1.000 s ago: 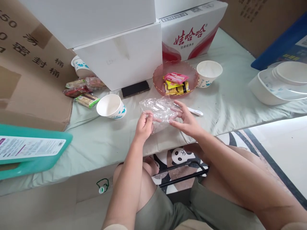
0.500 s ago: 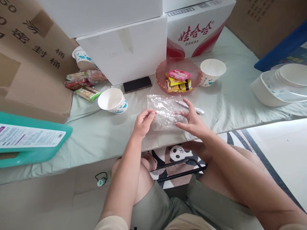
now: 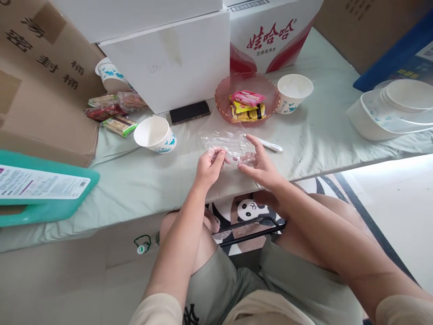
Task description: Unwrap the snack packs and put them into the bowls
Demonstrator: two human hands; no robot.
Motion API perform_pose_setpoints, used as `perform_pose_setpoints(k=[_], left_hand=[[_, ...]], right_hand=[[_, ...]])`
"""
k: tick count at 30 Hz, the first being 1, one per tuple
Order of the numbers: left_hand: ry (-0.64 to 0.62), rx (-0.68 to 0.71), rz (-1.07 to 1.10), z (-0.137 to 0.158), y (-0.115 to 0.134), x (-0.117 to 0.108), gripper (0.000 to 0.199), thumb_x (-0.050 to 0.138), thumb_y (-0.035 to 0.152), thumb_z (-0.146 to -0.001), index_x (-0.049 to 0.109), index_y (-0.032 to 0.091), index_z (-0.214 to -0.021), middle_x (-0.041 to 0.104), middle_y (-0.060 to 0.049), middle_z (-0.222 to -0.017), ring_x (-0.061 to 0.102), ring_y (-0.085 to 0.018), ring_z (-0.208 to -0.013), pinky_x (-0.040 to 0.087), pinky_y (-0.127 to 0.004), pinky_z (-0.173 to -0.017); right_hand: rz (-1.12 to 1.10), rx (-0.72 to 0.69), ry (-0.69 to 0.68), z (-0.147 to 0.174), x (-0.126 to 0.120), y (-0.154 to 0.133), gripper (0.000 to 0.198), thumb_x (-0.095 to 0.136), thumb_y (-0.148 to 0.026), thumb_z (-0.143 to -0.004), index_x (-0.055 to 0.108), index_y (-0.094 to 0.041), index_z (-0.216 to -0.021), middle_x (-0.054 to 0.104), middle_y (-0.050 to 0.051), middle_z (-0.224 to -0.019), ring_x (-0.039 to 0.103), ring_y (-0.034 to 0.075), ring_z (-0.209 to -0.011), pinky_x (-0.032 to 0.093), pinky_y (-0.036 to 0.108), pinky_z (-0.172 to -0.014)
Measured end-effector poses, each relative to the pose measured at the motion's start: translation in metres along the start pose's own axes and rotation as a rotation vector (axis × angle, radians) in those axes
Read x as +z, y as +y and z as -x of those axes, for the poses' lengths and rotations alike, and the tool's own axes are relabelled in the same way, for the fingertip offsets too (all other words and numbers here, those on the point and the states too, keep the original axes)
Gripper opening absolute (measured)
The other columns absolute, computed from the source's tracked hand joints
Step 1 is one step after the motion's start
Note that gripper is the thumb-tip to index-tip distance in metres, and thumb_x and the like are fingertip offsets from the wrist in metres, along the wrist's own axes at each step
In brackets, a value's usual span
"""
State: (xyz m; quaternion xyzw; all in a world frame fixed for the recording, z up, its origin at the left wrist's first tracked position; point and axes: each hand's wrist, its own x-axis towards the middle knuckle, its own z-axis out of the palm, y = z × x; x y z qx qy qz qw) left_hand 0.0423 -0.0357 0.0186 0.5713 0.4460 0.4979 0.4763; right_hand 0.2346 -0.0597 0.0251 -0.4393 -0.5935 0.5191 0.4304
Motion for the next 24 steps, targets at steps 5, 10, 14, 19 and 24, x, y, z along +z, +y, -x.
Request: perform_pose_setpoints(k=[5,10,14,19,24], left_hand=[[0.065,-0.068,0.070,0.009,0.001,0.003,0.041,0.068,0.060,-0.084,0.065,0.019,-0.090,0.058,0.005,-0.052,0.039,-0.006,-0.040,0.030,-0.021,-0.041],[0.132,-0.083,0.118,0.008,0.009,-0.009,0.044,0.071,0.062,-0.079,0.065,0.019,-0.086,0.055,0.005,-0.050,0.042,-0.007,-0.041,0.030,-0.021,-0.041],[0.036,-0.125,0.087,0.004,0.021,-0.018,0.044,0.076,0.056,-0.076,0.068,0.018,-0.097,0.064,0.002,-0.062,0.045,-0.007,-0.046,0.036,-0.022,-0.046],[-0.119,-0.322,-0.042,0.008,0.025,-0.026,0.040,0.083,0.043,-0.069,0.072,0.017,-0.096,0.068,-0.002,-0.075,0.060,-0.013,-0.067,0.047,-0.027,-0.062],[0.034,-0.044,-0.234,0.013,0.021,-0.023,0.022,0.077,0.043,-0.076,0.074,0.021,-0.074,0.063,-0.005,-0.091,0.061,-0.019,-0.088,0.053,-0.035,-0.078]], right_hand=[[-0.150,0.011,0.057,0.001,0.005,-0.008,0.074,0.075,-0.042,-0.080,0.037,-0.029,-0.143,0.060,-0.004,-0.080,0.066,0.018,-0.071,0.061,0.041,-0.080],[-0.185,0.019,0.100,0.002,0.000,-0.013,0.058,0.074,-0.039,-0.083,0.045,-0.030,-0.132,0.060,-0.005,-0.078,0.065,0.016,-0.068,0.060,0.038,-0.076],[-0.172,0.015,0.035,0.000,-0.001,-0.018,0.068,0.077,-0.036,-0.080,0.043,-0.031,-0.138,0.071,0.000,-0.090,0.071,0.020,-0.086,0.060,0.041,-0.086],[-0.126,-0.068,0.193,-0.007,-0.004,-0.021,0.023,0.070,-0.033,-0.086,0.062,-0.025,-0.106,0.070,-0.002,-0.080,0.071,0.016,-0.078,0.060,0.039,-0.085],[-0.034,-0.127,0.270,-0.001,-0.010,-0.024,0.027,0.070,-0.029,-0.082,0.064,-0.025,-0.108,0.070,0.000,-0.088,0.069,0.015,-0.082,0.059,0.036,-0.084]])
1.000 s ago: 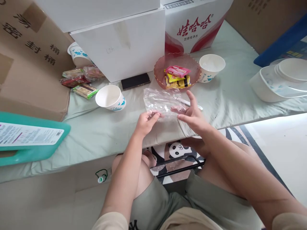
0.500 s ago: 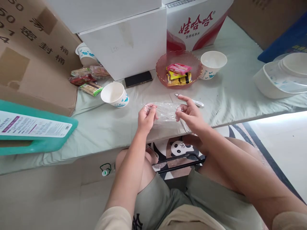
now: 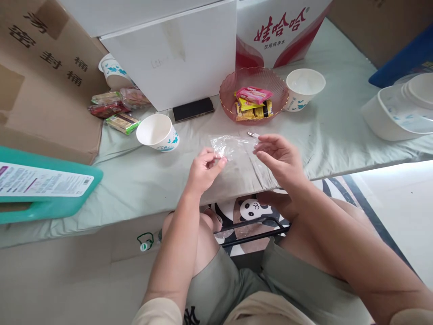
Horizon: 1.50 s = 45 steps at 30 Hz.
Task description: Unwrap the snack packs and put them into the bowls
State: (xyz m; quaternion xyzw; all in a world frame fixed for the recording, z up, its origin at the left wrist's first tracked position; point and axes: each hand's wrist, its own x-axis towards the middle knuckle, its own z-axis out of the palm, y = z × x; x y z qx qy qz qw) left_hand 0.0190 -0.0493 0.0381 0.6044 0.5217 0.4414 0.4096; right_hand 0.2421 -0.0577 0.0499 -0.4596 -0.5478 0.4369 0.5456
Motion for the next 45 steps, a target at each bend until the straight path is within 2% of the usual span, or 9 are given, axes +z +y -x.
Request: perform_pose_setpoints(k=[3,5,7,11,18,23,31,37,45], left_hand=[[0.214,0.240,-0.116,0.004,0.010,0.000,0.022,0.081,0.044,-0.074,0.076,0.023,-0.069,0.059,-0.009,-0.127,0.051,-0.030,-0.129,0.048,-0.044,-0.102],[0.190,0.325,-0.121,0.006,0.020,-0.002,0.023,0.082,0.044,-0.074,0.075,0.024,-0.066,0.057,-0.007,-0.139,0.038,-0.034,-0.145,0.039,-0.051,-0.114],[0.108,0.347,-0.055,0.008,0.027,-0.004,0.025,0.080,0.046,-0.077,0.074,0.026,-0.064,0.066,-0.005,-0.130,0.043,-0.034,-0.144,0.035,-0.057,-0.117],[0.034,0.228,0.211,0.006,0.028,-0.002,0.026,0.074,0.048,-0.082,0.076,0.025,-0.071,0.077,-0.005,-0.092,0.072,-0.026,-0.102,0.051,-0.052,-0.105],[-0.042,-0.112,0.586,-0.012,0.021,-0.005,0.037,0.084,0.045,-0.068,0.070,0.025,-0.097,0.074,-0.005,-0.114,0.074,-0.022,-0.096,0.064,-0.033,-0.073],[0.066,-0.273,0.685,-0.031,0.002,-0.013,0.029,0.079,0.037,-0.072,0.068,0.025,-0.097,0.072,-0.005,-0.121,0.071,-0.025,-0.110,0.064,-0.034,-0.078],[0.157,-0.306,0.679,-0.039,-0.020,-0.005,0.020,0.078,0.025,-0.068,0.073,0.022,-0.087,0.073,-0.005,-0.120,0.071,-0.021,-0.105,0.062,-0.035,-0.079],[0.068,-0.327,0.690,-0.035,-0.017,-0.004,0.013,0.079,0.024,-0.064,0.076,0.020,-0.076,0.069,-0.006,-0.133,0.069,-0.023,-0.110,0.060,-0.035,-0.085],[0.081,-0.348,0.676,-0.032,-0.019,-0.002,0.028,0.086,0.036,-0.062,0.077,0.019,-0.083,0.070,-0.009,-0.132,0.069,-0.025,-0.111,0.060,-0.031,-0.079]], right_hand=[[0.206,-0.050,0.031,0.006,-0.003,-0.005,0.029,0.067,-0.029,-0.084,0.064,-0.026,-0.113,0.065,-0.001,-0.082,0.064,0.016,-0.077,0.057,0.038,-0.082],[0.375,-0.097,0.061,0.009,-0.005,-0.009,0.023,0.066,-0.031,-0.085,0.067,-0.028,-0.108,0.061,0.000,-0.080,0.061,0.018,-0.077,0.056,0.043,-0.085],[0.496,-0.162,0.089,0.010,-0.006,-0.012,0.020,0.069,-0.035,-0.084,0.070,-0.029,-0.103,0.058,0.003,-0.087,0.061,0.022,-0.086,0.054,0.050,-0.093],[0.479,-0.236,0.032,0.008,-0.009,-0.011,0.050,0.079,-0.043,-0.076,0.064,-0.030,-0.121,0.053,0.010,-0.128,0.050,0.034,-0.128,0.041,0.058,-0.113],[0.058,0.162,-0.188,-0.007,-0.007,0.006,0.080,0.065,-0.064,-0.083,0.032,-0.032,-0.149,0.060,0.010,-0.132,0.057,0.030,-0.127,0.048,0.053,-0.107],[0.147,0.090,0.006,-0.021,0.000,0.017,0.064,0.062,-0.064,-0.083,0.045,-0.029,-0.134,0.060,0.008,-0.123,0.059,0.025,-0.119,0.051,0.042,-0.099],[0.217,0.235,-0.075,-0.015,0.014,0.015,0.058,0.057,-0.059,-0.091,0.043,-0.030,-0.140,0.067,0.000,-0.080,0.066,0.022,-0.076,0.055,0.044,-0.081],[0.196,0.272,-0.162,-0.010,0.022,0.022,0.073,0.071,-0.055,-0.083,0.040,-0.032,-0.144,0.071,0.003,-0.092,0.068,0.024,-0.082,0.056,0.046,-0.079],[0.119,0.246,-0.061,-0.014,0.022,0.013,0.041,0.060,-0.037,-0.089,0.047,-0.029,-0.127,0.061,-0.003,-0.073,0.067,0.021,-0.074,0.055,0.040,-0.074]])
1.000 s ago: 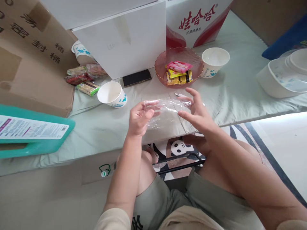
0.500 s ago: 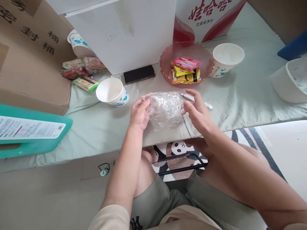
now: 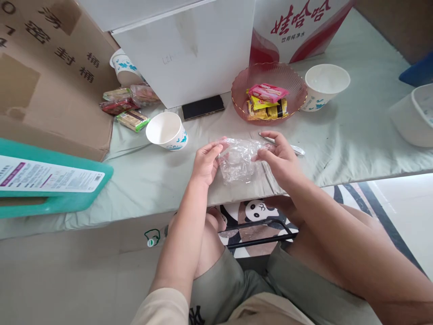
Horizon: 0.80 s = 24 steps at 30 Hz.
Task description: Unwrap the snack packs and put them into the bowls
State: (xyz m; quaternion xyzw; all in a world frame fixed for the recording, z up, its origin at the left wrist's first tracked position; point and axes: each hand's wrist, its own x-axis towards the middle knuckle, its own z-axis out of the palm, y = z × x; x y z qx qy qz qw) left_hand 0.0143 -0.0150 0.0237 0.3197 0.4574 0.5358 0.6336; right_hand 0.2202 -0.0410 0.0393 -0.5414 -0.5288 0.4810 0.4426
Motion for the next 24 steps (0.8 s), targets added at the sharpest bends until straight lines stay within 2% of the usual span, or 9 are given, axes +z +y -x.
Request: perform_pose_setpoints(k=[3,8,11,15,18,20,22,24], left_hand=[[0.009,-0.002,-0.002,-0.002,-0.001,0.001,0.035,0.087,0.039,-0.061,0.076,0.020,-0.088,0.071,-0.010,-0.129,0.069,-0.026,-0.113,0.060,-0.031,-0.079],[-0.004,0.013,-0.027,-0.005,-0.004,0.002,0.043,0.087,0.038,-0.063,0.073,0.023,-0.100,0.072,-0.008,-0.122,0.072,-0.023,-0.102,0.060,-0.029,-0.073],[-0.020,0.025,-0.044,-0.005,-0.005,0.001,0.052,0.086,0.035,-0.067,0.067,0.028,-0.115,0.070,-0.007,-0.126,0.073,-0.023,-0.102,0.060,-0.031,-0.074],[-0.070,0.025,-0.079,-0.002,-0.004,0.001,0.068,0.082,0.027,-0.071,0.055,0.036,-0.133,0.066,-0.006,-0.133,0.073,-0.025,-0.105,0.062,-0.035,-0.077],[-0.088,-0.004,-0.080,0.000,-0.001,0.000,0.081,0.079,0.018,-0.069,0.049,0.040,-0.140,0.064,-0.006,-0.136,0.074,-0.025,-0.101,0.062,-0.033,-0.073],[-0.125,-0.042,-0.075,0.002,0.003,-0.001,0.088,0.076,0.013,-0.067,0.045,0.043,-0.144,0.062,-0.005,-0.139,0.074,-0.024,-0.100,0.062,-0.030,-0.070],[-0.205,-0.100,-0.082,0.005,0.007,-0.004,0.093,0.073,0.010,-0.065,0.044,0.046,-0.145,0.061,-0.004,-0.142,0.075,-0.023,-0.100,0.062,-0.028,-0.067],[-0.325,-0.179,-0.106,0.009,0.011,-0.005,0.095,0.070,0.007,-0.063,0.044,0.047,-0.146,0.061,-0.004,-0.142,0.076,-0.024,-0.100,0.061,-0.026,-0.063]], right_hand=[[0.055,0.016,0.024,0.000,0.000,0.003,0.038,0.059,-0.036,-0.089,0.048,-0.029,-0.125,0.059,-0.003,-0.076,0.068,0.019,-0.068,0.056,0.039,-0.071],[0.138,0.008,-0.008,0.000,0.001,0.006,0.034,0.062,-0.034,-0.086,0.051,-0.029,-0.118,0.062,-0.001,-0.088,0.064,0.014,-0.055,0.053,0.034,-0.057],[0.207,-0.002,-0.014,0.000,0.000,0.005,0.034,0.061,-0.029,-0.084,0.053,-0.030,-0.117,0.066,-0.001,-0.093,0.059,0.012,-0.049,0.052,0.035,-0.056],[0.263,0.011,-0.014,-0.001,-0.002,0.007,0.044,0.058,-0.022,-0.080,0.053,-0.032,-0.123,0.068,0.001,-0.107,0.055,0.011,-0.047,0.053,0.037,-0.059],[0.361,-0.056,0.061,-0.003,-0.006,0.011,0.050,0.060,-0.020,-0.077,0.055,-0.031,-0.126,0.066,0.004,-0.113,0.060,0.014,-0.057,0.056,0.043,-0.073],[0.388,-0.114,0.172,-0.005,-0.011,0.011,0.048,0.062,-0.023,-0.077,0.057,-0.028,-0.125,0.063,0.008,-0.119,0.066,0.019,-0.074,0.055,0.046,-0.082],[0.324,-0.180,0.248,-0.006,-0.018,0.008,0.045,0.064,-0.028,-0.079,0.056,-0.027,-0.124,0.061,0.011,-0.123,0.068,0.024,-0.095,0.054,0.048,-0.090],[0.207,-0.225,0.196,-0.007,-0.025,0.002,0.046,0.067,-0.036,-0.082,0.054,-0.027,-0.125,0.062,0.012,-0.128,0.064,0.027,-0.114,0.052,0.049,-0.099]])
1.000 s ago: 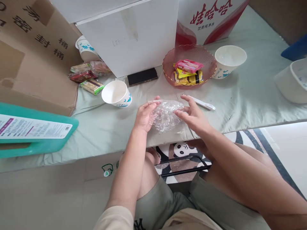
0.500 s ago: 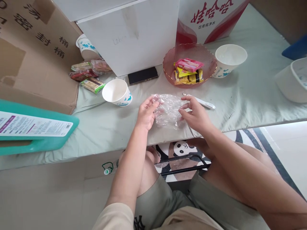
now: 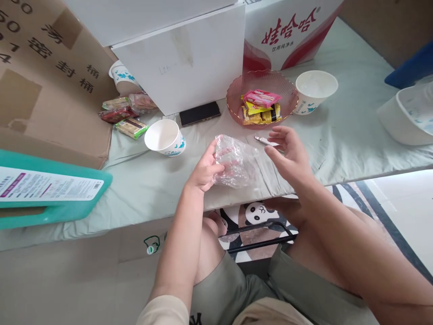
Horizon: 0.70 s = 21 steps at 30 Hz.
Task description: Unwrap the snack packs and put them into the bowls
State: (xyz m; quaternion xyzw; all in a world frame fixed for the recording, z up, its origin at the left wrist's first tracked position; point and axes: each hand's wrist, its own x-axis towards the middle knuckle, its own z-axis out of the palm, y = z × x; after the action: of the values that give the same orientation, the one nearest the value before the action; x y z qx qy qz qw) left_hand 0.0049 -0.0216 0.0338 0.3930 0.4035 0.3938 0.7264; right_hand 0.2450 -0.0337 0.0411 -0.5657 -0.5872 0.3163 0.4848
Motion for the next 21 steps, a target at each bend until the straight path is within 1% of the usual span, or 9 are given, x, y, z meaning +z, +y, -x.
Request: perform_pose_setpoints(k=[2,4,6,8,10,13,17,19,21], left_hand=[[-0.148,-0.079,-0.035,0.005,0.002,0.001,0.096,0.068,0.005,-0.061,0.046,0.045,-0.146,0.061,-0.005,-0.143,0.076,-0.025,-0.099,0.059,-0.024,-0.060],[-0.279,-0.137,-0.078,0.009,0.002,0.003,0.096,0.064,0.003,-0.060,0.048,0.042,-0.147,0.061,-0.007,-0.144,0.077,-0.026,-0.098,0.059,-0.024,-0.061],[-0.338,-0.166,-0.150,0.011,0.002,0.005,0.092,0.059,0.002,-0.061,0.051,0.036,-0.146,0.064,-0.010,-0.142,0.077,-0.024,-0.094,0.059,-0.025,-0.064],[-0.253,-0.143,-0.223,0.010,0.002,0.004,0.086,0.056,0.002,-0.062,0.054,0.029,-0.144,0.068,-0.011,-0.134,0.076,-0.020,-0.088,0.056,-0.022,-0.062],[-0.049,-0.055,-0.222,0.007,0.003,0.003,0.081,0.057,0.003,-0.064,0.054,0.027,-0.141,0.070,-0.010,-0.128,0.075,-0.018,-0.082,0.052,-0.021,-0.057],[0.190,0.061,0.003,0.003,0.003,0.006,0.063,0.069,0.017,-0.071,0.055,0.025,-0.132,0.072,-0.009,-0.121,0.075,-0.018,-0.080,0.054,-0.023,-0.058],[0.115,-0.042,0.251,-0.001,0.001,0.020,0.057,0.084,0.046,-0.066,0.061,0.020,-0.111,0.076,-0.010,-0.108,0.075,-0.024,-0.088,0.061,-0.032,-0.070],[0.116,-0.092,0.175,-0.002,-0.001,0.026,0.053,0.089,0.041,-0.060,0.064,0.017,-0.101,0.077,-0.009,-0.099,0.075,-0.022,-0.082,0.061,-0.030,-0.069],[0.180,-0.080,0.030,-0.004,-0.004,0.027,0.045,0.091,0.035,-0.059,0.066,0.015,-0.091,0.075,-0.005,-0.079,0.071,-0.015,-0.065,0.056,-0.023,-0.057]], right_hand=[[-0.126,0.019,-0.183,-0.002,-0.006,-0.006,0.055,0.071,-0.043,-0.080,0.052,-0.028,-0.130,0.064,0.011,-0.131,0.061,0.027,-0.122,0.050,0.048,-0.102],[-0.179,0.125,-0.439,-0.003,-0.008,-0.011,0.058,0.074,-0.045,-0.077,0.054,-0.027,-0.129,0.071,0.009,-0.118,0.067,0.026,-0.107,0.056,0.043,-0.090],[-0.111,0.263,-0.667,-0.003,-0.007,-0.014,0.038,0.072,-0.041,-0.078,0.065,-0.024,-0.112,0.072,0.004,-0.085,0.068,0.020,-0.075,0.054,0.033,-0.066],[0.012,0.355,-0.750,-0.003,-0.005,-0.016,0.013,0.068,-0.034,-0.081,0.068,-0.023,-0.087,0.062,-0.001,-0.059,0.056,0.014,-0.052,0.044,0.028,-0.051],[0.073,0.379,-0.702,-0.002,-0.003,-0.018,0.010,0.065,-0.029,-0.082,0.066,-0.022,-0.075,0.056,-0.003,-0.051,0.050,0.012,-0.045,0.037,0.027,-0.047],[-0.010,0.370,-0.538,-0.003,-0.002,-0.020,0.011,0.063,-0.029,-0.083,0.063,-0.022,-0.075,0.061,-0.002,-0.057,0.053,0.012,-0.047,0.040,0.026,-0.049],[-0.229,0.395,-0.306,-0.003,0.004,-0.022,0.014,0.061,-0.035,-0.083,0.058,-0.021,-0.083,0.070,0.001,-0.072,0.063,0.012,-0.055,0.047,0.025,-0.054],[-0.282,0.418,-0.283,-0.003,0.006,-0.021,0.019,0.063,-0.037,-0.081,0.060,-0.021,-0.089,0.070,0.002,-0.072,0.065,0.014,-0.056,0.049,0.026,-0.054],[-0.288,0.427,-0.310,-0.002,0.006,-0.019,0.023,0.065,-0.038,-0.078,0.064,-0.020,-0.092,0.069,0.001,-0.068,0.063,0.014,-0.053,0.049,0.026,-0.053]])
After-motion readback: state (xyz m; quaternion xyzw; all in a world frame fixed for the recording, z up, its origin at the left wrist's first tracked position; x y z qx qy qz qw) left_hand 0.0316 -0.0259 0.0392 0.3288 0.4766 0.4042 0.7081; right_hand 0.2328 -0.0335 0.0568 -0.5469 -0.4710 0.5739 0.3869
